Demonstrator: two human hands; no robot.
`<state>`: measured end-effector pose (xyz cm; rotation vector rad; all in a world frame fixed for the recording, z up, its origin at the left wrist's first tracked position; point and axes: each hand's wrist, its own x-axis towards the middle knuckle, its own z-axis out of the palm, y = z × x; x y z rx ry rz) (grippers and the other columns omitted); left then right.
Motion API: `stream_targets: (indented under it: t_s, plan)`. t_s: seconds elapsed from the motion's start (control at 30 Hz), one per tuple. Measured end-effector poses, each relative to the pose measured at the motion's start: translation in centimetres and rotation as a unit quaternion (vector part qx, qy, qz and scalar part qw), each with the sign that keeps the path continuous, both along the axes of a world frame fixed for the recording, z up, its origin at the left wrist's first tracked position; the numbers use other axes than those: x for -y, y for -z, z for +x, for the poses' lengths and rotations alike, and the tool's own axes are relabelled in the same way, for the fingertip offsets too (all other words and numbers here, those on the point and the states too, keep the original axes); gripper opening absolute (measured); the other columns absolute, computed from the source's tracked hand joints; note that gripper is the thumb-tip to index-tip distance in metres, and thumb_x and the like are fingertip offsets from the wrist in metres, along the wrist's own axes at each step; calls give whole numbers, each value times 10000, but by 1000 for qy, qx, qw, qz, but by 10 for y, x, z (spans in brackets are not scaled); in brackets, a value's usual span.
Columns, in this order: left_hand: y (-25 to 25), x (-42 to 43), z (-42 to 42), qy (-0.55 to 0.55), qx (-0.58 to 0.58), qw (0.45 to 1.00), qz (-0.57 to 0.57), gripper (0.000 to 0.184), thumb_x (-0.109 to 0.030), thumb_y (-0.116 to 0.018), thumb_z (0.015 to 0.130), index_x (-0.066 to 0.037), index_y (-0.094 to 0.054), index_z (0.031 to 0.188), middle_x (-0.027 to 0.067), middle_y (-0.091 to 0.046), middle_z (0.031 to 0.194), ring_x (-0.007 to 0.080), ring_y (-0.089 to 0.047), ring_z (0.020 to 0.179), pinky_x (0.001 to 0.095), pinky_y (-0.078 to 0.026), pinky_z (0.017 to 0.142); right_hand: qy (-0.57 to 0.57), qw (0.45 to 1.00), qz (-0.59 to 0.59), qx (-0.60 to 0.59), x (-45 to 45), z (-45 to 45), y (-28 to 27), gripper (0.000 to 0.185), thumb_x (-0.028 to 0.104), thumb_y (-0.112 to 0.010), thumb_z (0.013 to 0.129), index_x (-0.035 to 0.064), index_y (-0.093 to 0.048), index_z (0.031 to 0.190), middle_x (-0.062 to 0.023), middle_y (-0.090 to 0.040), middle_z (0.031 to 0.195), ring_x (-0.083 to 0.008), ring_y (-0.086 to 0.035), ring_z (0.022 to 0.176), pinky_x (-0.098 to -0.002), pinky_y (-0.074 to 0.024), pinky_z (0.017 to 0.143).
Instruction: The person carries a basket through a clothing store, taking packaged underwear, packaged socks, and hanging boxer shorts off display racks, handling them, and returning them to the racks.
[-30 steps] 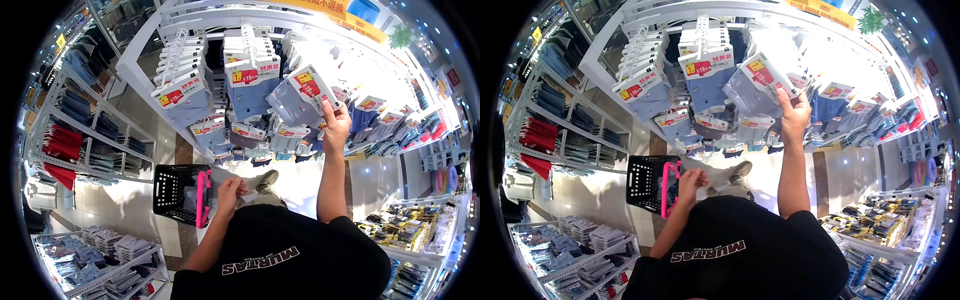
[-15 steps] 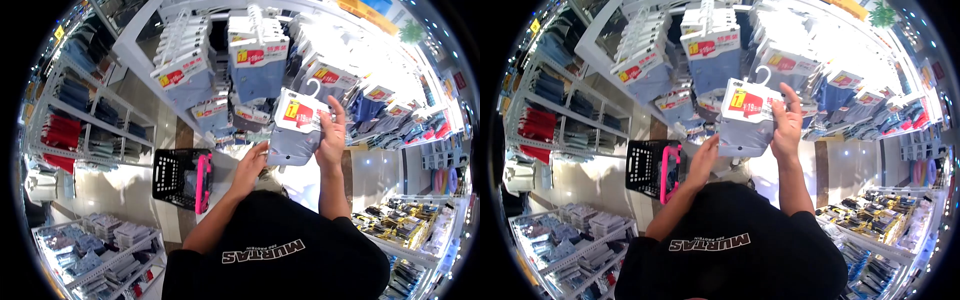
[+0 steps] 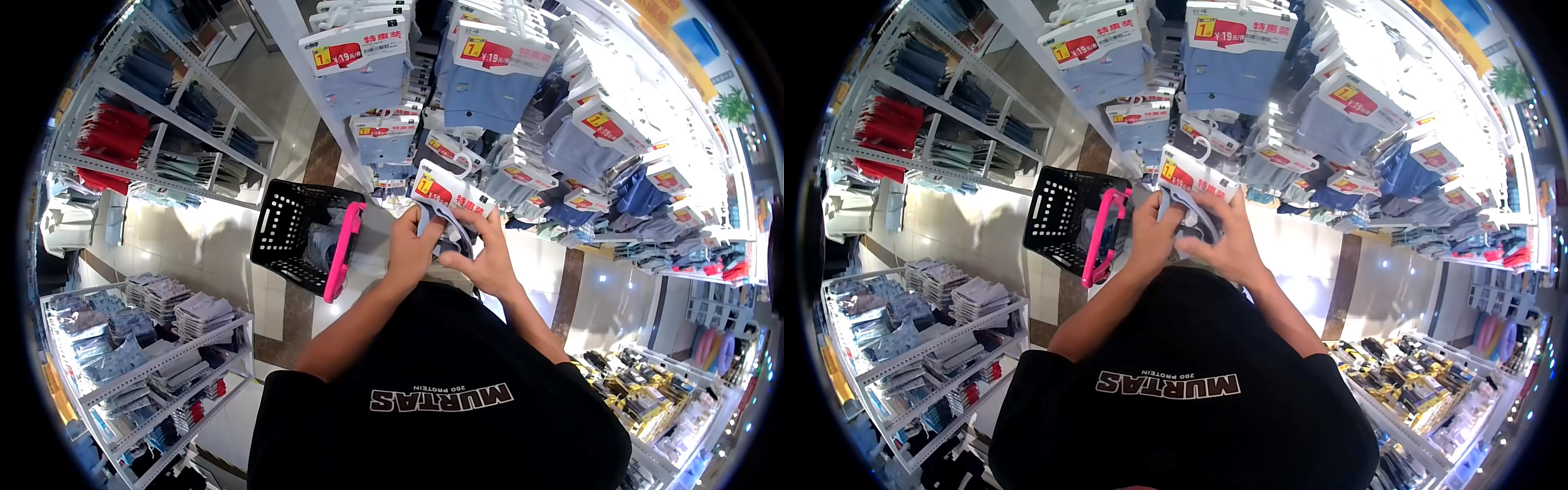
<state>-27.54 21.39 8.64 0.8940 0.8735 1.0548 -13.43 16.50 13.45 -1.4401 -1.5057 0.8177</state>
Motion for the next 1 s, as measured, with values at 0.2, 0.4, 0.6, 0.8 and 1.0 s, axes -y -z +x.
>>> stream_targets:
  t_s: [0.2,0.4,0.6,0.8,1.0]
  plan:
    - [-4,4,-11,18,77,993,-83,270,-247,-581,997,0,-669,933,7,-660,826,39,-563,714,216,-452,645,111,958,-115,-237,-6,4,26,269,251,-649,960,-6,-684,1032,2,-621,875,-64,-537,811,-227,-421,745]
    - [9,7,-10,19,36,997,-69,280,-265,-566,1002,-21,-670,914,3,-641,803,55,-568,746,207,-442,692,150,974,-43,-163,-1,15,36,311,281,-591,998,-3,-717,1021,12,-643,882,-51,-501,765,-216,-398,714]
    - [25,13,-17,118,-33,986,-109,246,-236,-585,986,6,-633,988,81,-672,890,144,-647,763,259,-509,686,268,935,139,-185,1,69,-4,161,71,-657,909,-9,-721,1034,-62,-700,990,-113,-618,909,-247,-466,853]
    - [61,24,-32,163,-64,979,-104,239,-223,-580,991,10,-632,1010,108,-692,939,155,-657,766,265,-516,682,321,891,252,-200,3,151,-50,153,-3,-622,868,-29,-717,985,-46,-688,938,-100,-616,851,-229,-463,812]
    - [66,28,-38,157,-71,979,-106,227,-212,-586,990,10,-632,1002,102,-684,921,151,-656,769,261,-517,683,284,900,275,-184,-28,160,-80,147,-5,-634,868,-25,-725,981,-47,-686,948,-100,-609,859,-226,-480,775]
